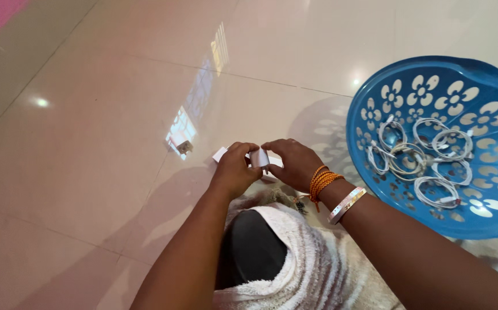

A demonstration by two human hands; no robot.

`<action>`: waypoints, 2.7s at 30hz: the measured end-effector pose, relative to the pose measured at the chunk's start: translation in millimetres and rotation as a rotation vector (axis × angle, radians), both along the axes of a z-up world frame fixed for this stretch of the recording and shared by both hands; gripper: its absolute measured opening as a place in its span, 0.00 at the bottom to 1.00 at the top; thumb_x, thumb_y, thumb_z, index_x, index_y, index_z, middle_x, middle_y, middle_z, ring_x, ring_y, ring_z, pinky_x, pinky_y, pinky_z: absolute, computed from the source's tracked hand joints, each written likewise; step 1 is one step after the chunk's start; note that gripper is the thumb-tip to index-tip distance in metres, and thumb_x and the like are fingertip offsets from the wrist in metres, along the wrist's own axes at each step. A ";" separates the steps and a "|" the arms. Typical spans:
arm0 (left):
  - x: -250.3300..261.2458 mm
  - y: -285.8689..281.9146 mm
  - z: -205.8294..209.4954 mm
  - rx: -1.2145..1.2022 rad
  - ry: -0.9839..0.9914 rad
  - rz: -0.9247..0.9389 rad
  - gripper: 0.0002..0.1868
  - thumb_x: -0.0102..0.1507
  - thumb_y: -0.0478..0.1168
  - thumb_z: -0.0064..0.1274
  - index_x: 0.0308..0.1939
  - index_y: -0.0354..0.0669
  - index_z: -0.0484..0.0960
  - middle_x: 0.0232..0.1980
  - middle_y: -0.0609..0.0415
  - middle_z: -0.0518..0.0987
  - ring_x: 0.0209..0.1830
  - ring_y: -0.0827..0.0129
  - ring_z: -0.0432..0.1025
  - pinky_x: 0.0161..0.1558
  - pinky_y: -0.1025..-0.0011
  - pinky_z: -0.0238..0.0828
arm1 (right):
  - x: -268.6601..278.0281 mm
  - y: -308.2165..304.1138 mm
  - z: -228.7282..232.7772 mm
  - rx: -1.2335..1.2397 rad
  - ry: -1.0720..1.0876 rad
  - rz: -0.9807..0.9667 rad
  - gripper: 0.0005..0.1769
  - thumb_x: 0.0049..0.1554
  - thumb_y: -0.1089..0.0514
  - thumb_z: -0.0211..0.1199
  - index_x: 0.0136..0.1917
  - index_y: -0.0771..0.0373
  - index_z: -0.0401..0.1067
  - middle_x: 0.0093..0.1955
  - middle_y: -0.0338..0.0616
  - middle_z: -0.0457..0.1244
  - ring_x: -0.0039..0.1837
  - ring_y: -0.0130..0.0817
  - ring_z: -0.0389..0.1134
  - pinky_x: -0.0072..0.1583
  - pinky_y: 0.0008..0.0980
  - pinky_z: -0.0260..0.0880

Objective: The person sits on the floor and picks up white charging cables and power adapters, placing the adapters into a blue plastic basket one by one.

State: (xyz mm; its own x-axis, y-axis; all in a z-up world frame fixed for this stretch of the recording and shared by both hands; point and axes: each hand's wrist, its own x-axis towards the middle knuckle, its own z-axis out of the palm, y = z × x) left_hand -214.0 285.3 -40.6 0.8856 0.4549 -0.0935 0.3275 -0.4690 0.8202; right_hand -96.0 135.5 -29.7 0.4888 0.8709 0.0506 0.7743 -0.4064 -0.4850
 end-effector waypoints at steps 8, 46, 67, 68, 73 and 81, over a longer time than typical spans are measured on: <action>17.4 -12.9 20.9 0.037 -0.019 -0.079 0.28 0.51 0.33 0.64 0.57 0.42 0.80 0.55 0.54 0.77 0.48 0.64 0.78 0.49 0.68 0.77 | 4.9 -20.9 22.9 0.045 0.019 -0.054 0.26 0.53 0.49 0.69 0.64 0.56 0.73 0.61 0.43 0.67 0.62 0.43 0.68 0.63 0.41 0.69; 179.1 -213.0 65.9 0.307 -0.010 -0.470 0.28 0.61 0.42 0.59 0.66 0.48 0.75 0.65 0.46 0.77 0.63 0.51 0.72 0.62 0.60 0.68 | 104.1 -240.6 65.5 -0.018 -0.207 -0.602 0.24 0.53 0.45 0.70 0.59 0.56 0.74 0.60 0.44 0.67 0.64 0.44 0.66 0.63 0.45 0.69; 241.3 -306.2 3.6 0.301 0.221 -0.726 0.41 0.58 0.36 0.56 0.75 0.49 0.62 0.69 0.41 0.70 0.64 0.48 0.71 0.60 0.56 0.71 | 147.1 -330.0 -3.6 -0.199 -0.258 -0.753 0.24 0.50 0.44 0.72 0.59 0.50 0.77 0.58 0.43 0.67 0.68 0.53 0.61 0.64 0.50 0.63; 241.6 -307.8 0.5 0.262 0.268 -0.728 0.41 0.58 0.35 0.54 0.76 0.49 0.61 0.69 0.41 0.71 0.62 0.48 0.73 0.59 0.56 0.73 | 147.7 -330.0 -7.1 -0.214 -0.248 -0.761 0.25 0.50 0.44 0.72 0.59 0.50 0.77 0.58 0.42 0.67 0.69 0.52 0.61 0.65 0.50 0.62; 246.3 -316.7 -21.6 0.339 0.212 -0.775 0.38 0.58 0.32 0.53 0.74 0.41 0.64 0.67 0.37 0.72 0.65 0.45 0.70 0.61 0.57 0.72 | 149.0 -324.7 -20.7 -0.297 -0.186 -0.809 0.24 0.50 0.46 0.71 0.60 0.49 0.76 0.58 0.41 0.66 0.70 0.49 0.60 0.67 0.50 0.60; 250.4 -322.4 -25.8 0.418 0.237 -0.804 0.32 0.57 0.34 0.55 0.67 0.39 0.71 0.63 0.39 0.75 0.64 0.46 0.70 0.64 0.57 0.68 | 148.7 -321.3 -22.4 -0.374 -0.143 -0.864 0.22 0.52 0.45 0.72 0.59 0.48 0.77 0.59 0.40 0.66 0.70 0.47 0.60 0.69 0.49 0.58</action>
State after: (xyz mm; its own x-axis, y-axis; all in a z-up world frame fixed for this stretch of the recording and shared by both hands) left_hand 36.5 -37.1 -66.4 0.9277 -0.2484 -0.2786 -0.0864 -0.8691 0.4871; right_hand 52.8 -185.8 -52.1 0.9819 0.1830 -0.0490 0.1752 -0.9756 -0.1321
